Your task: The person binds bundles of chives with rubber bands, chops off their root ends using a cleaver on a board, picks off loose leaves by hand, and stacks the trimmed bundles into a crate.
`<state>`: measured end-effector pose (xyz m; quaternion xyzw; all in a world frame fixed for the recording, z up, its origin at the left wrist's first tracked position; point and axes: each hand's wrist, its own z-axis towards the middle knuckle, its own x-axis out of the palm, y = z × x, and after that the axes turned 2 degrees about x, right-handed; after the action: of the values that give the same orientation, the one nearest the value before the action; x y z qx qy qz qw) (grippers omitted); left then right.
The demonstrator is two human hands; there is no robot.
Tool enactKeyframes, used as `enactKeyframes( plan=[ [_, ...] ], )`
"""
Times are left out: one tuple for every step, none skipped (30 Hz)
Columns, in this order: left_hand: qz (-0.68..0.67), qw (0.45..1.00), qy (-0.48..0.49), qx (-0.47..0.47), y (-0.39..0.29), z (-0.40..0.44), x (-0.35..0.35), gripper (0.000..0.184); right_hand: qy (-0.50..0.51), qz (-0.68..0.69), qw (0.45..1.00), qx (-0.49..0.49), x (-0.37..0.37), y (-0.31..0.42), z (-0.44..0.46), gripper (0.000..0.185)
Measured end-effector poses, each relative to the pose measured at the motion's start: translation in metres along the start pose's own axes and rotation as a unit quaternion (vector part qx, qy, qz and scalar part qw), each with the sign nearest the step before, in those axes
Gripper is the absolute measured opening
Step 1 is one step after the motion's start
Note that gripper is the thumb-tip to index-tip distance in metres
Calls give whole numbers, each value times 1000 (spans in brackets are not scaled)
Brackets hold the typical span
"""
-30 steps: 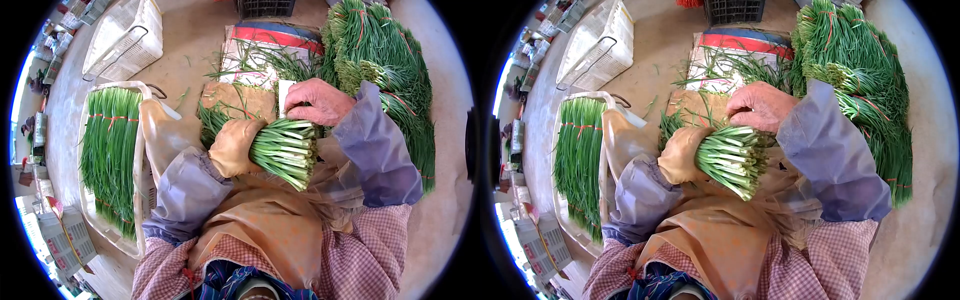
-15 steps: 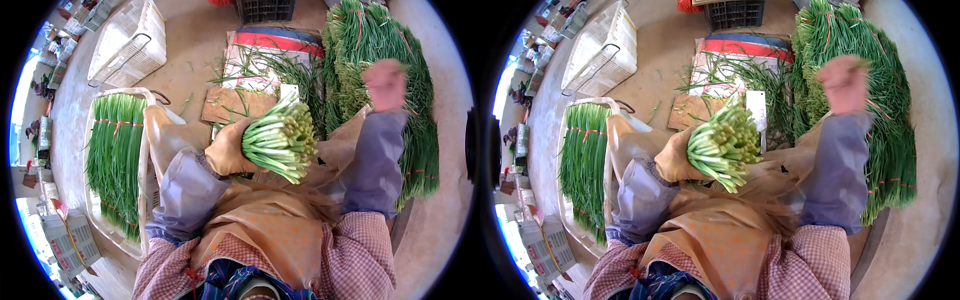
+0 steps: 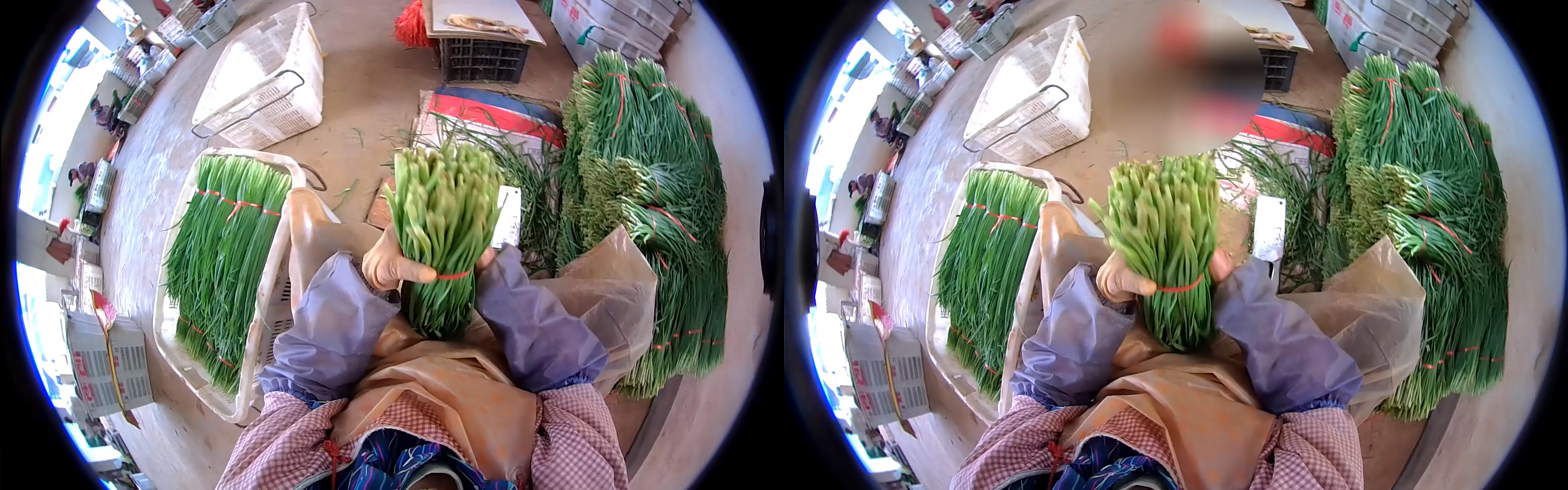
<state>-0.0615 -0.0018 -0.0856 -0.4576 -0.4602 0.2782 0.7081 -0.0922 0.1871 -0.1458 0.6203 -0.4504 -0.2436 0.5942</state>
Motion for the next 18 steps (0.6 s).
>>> enactKeyframes(
  plan=[
    [2, 1000, -20, 7, -5, -1, -3, 90, -3, 23, 1000, 10, 1, 3, -6, 29],
    [3, 999, -39, 16, -9, 0, -5, 85, -3, 43, 999, 19, -1, 8, -13, 31],
    [-5, 998, -56, 13, -14, -1, -5, 81, -6, 39, 999, 27, -7, 14, -19, 32],
    [-15, 997, -75, 11, -19, -1, -3, 77, -8, 11, 999, 30, -18, 21, -24, 34],
    [-25, 995, -93, 10, -23, -1, -1, 72, -8, -55, 998, 19, -31, 30, -25, 35],
    [-28, 993, -112, 22, -24, 0, 1, 69, 16, -211, 976, -45, -53, 38, -20, 29],
    [-31, 990, -132, 33, -24, 1, 3, 65, -134, -248, 954, -99, -66, 31, -17, 23],
    [-35, 987, -150, 43, -25, 2, 7, 61, -200, -173, 956, -124, -82, 38, -18, 21],
    [-43, 986, -158, 40, -32, 2, 13, 54, -260, -121, 953, -100, -85, 58, -25, 23],
    [-24, 984, -168, 52, -32, 4, 15, 55, -255, -10, 962, -96, -95, 65, -28, 25],
    [-6, 982, -179, 63, -31, 6, 18, 56, -234, -10, 965, -122, -97, 66, -29, 22],
    [13, 979, -192, 72, -31, 8, 21, 58, -212, -10, 966, -146, -96, 69, -29, 19],
    [-20, 979, -187, 83, -35, 8, 26, 58, -201, -62, 964, -165, -78, 79, -30, 15],
    [-44, 978, -193, 70, -40, 11, 29, 64, -182, -112, 959, -185, -54, 89, -28, 16],
    [-24, 969, -219, 107, -34, 13, 29, 67, -146, -175, 957, -180, -28, 106, -32, 26],
    [1, 955, -257, 146, -27, 11, 27, 70, -152, -175, 955, -185, -20, 100, -27, 26],
    [35, 946, -291, 135, -21, 10, 26, 72, -158, -175, 953, -191, -14, 93, -23, 26],
    [67, 934, -328, 122, -15, 6, 21, 75, -164, -175, 951, -197, -7, 87, -19, 25]
  ],
)
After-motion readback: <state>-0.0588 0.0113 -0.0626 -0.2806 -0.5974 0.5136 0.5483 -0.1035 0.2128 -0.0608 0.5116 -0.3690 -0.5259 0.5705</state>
